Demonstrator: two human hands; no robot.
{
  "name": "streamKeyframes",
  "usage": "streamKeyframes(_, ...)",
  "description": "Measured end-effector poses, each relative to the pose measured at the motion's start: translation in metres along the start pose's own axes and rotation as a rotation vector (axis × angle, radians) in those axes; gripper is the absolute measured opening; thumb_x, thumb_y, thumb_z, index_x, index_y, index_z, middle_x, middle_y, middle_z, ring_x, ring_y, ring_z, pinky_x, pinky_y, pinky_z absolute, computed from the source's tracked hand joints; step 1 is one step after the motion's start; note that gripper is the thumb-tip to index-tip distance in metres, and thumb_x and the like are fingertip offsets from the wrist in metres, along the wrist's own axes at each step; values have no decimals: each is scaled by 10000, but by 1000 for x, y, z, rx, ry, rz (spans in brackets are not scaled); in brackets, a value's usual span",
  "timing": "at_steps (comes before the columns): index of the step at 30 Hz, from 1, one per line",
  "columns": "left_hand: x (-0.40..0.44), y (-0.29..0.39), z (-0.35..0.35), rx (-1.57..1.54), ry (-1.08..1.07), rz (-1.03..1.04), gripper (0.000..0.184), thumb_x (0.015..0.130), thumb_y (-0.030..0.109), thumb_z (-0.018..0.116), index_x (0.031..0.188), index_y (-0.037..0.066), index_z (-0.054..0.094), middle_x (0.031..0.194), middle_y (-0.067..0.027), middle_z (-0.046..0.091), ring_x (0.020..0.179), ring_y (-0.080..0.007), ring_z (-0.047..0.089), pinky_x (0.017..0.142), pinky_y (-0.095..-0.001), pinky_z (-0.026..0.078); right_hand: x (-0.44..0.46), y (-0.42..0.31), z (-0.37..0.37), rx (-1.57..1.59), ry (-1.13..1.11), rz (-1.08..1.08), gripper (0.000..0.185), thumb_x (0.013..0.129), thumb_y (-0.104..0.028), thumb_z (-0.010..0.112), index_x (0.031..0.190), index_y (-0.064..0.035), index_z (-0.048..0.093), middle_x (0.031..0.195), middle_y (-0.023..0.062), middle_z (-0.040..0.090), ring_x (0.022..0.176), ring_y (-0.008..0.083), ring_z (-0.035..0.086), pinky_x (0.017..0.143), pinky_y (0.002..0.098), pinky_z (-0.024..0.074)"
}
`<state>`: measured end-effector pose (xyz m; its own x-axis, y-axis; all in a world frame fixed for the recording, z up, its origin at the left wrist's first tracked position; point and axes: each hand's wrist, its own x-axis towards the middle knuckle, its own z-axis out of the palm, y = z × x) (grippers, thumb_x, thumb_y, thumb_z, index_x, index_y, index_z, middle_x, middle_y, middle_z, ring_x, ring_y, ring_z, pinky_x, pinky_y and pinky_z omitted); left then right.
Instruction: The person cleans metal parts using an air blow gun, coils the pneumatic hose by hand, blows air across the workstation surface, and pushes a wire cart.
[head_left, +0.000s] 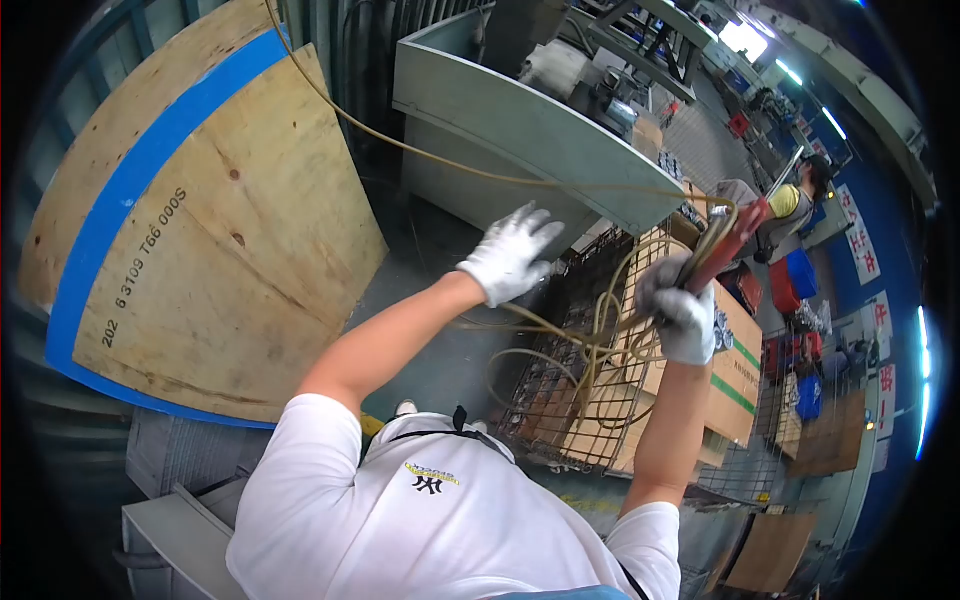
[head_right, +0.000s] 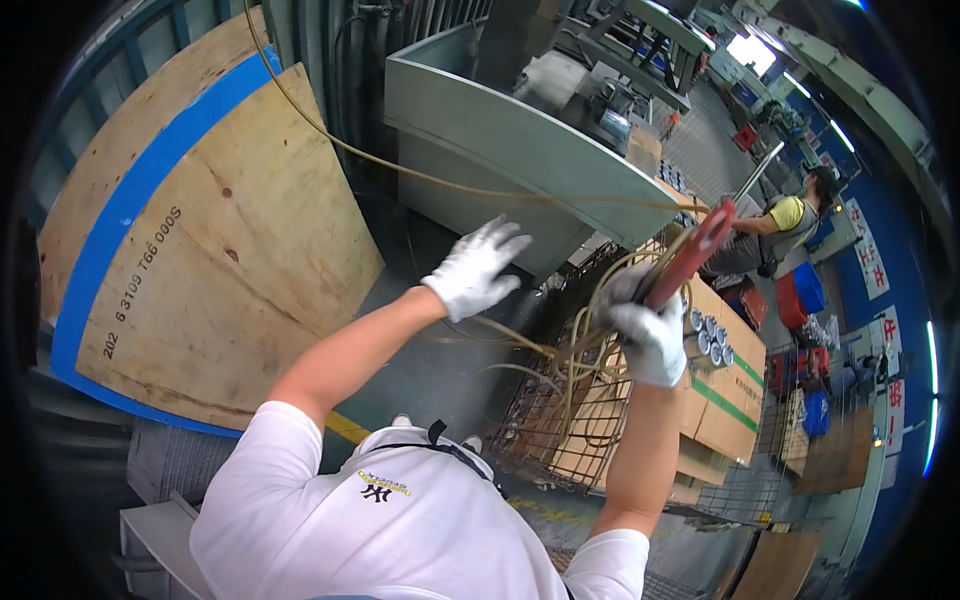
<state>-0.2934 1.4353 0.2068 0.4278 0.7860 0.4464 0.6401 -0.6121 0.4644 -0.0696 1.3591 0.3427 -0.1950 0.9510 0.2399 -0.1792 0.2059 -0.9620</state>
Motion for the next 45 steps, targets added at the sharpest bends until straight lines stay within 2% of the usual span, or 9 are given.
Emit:
streamKeyframes(10, 42, 14, 9, -393, 317, 57, 522, 840, 269, 649, 1268, 5, 507, 1271, -220, 527, 1168, -376, 516, 987, -391, 433, -40, -6, -46, -278, -9, 194, 339, 667, -53, 713, 985, 21, 621, 861, 81, 640, 767, 159, 612, 711, 289, 500)
streamKeyframes(15, 58, 54, -15, -1060, -460, 16, 491, 916, 196, 587, 1360, 30, 456, 1220, -137, 597, 1104, -194, 570, 938, -323, 454, -32, -3, -39, -459, -61, 291, 293, 752, -63, 673, 1031, 10, 625, 885, 35, 629, 832, 123, 581, 764, 275, 482)
streamKeyframes(21, 23, 28, 67, 138, -560, 290, 668, 715, 165, 575, 1370, 141, 447, 1425, -179, 400, 1393, -313, 266, 1086, -544, 265, -16, -19, -35, -453, -166, 233, 293, 730, -44, 654, 1015, 12, 616, 895, 57, 636, 806, 135, 605, 740, 275, 494)
streamKeyframes(29, -33, -70, 54, 272, -347, 100, 276, 836, 305, 606, 1026, 128, 698, 831, -133, 675, 850, -307, 649, 838, -417, 481, -23, -66, -45, -520, 90, 197, 241, 798, -84, 650, 1015, 17, 617, 804, 26, 605, 715, 105, 586, 640, 252, 481)
streamKeyframes(35, -142, -159, -30, -819, -45, -922, 203, 869, 200, 615, 959, 31, 685, 690, -50, 622, 626, -153, 591, 590, -323, 483, -10, -39, -144, -683, 423, 47, 160, 868, -105, 642, 1004, -20, 626, 804, 0, 608, 660, 81, 555, 615, 239, 466)
streamKeyframes(37, -210, -237, -24, -1249, 355, -993, 203, 850, 198, 648, 963, 33, 681, 680, -50, 600, 616, -185, 600, 596, -343, 494, -7, -23, -168, -687, 469, 4, 172, 867, -111, 653, 1011, -21, 621, 795, 13, 610, 659, 97, 568, 615, 252, 481)
streamKeyframes(39, -259, -273, -28, -1288, 755, -1205, 192, 834, 181, 672, 959, 35, 677, 649, -30, 570, 582, -178, 576, 569, -337, 476, -2, -7, -174, -626, 505, -4, 179, 864, -113, 657, 1009, -16, 618, 784, 18, 606, 654, 107, 571, 615, 257, 485)
streamKeyframes(42, -302, -284, -37, -905, 650, -1658, 189, 802, 164, 709, 949, 48, 686, 677, -42, 599, 604, -174, 586, 566, -323, 468, 12, 5, -157, -445, 519, -18, 195, 855, -115, 664, 1007, -4, 613, 766, 24, 597, 644, 122, 573, 615, 264, 489)
streamKeyframes(45, -335, -318, -7, -613, 478, -1436, 243, 776, 183, 737, 983, 63, 697, 736, -74, 642, 643, -178, 622, 574, -350, 472, 30, 7, -107, -213, 500, -46, 239, 842, -139, 677, 1023, 4, 614, 748, 28, 589, 633, 134, 570, 606, 266, 476)
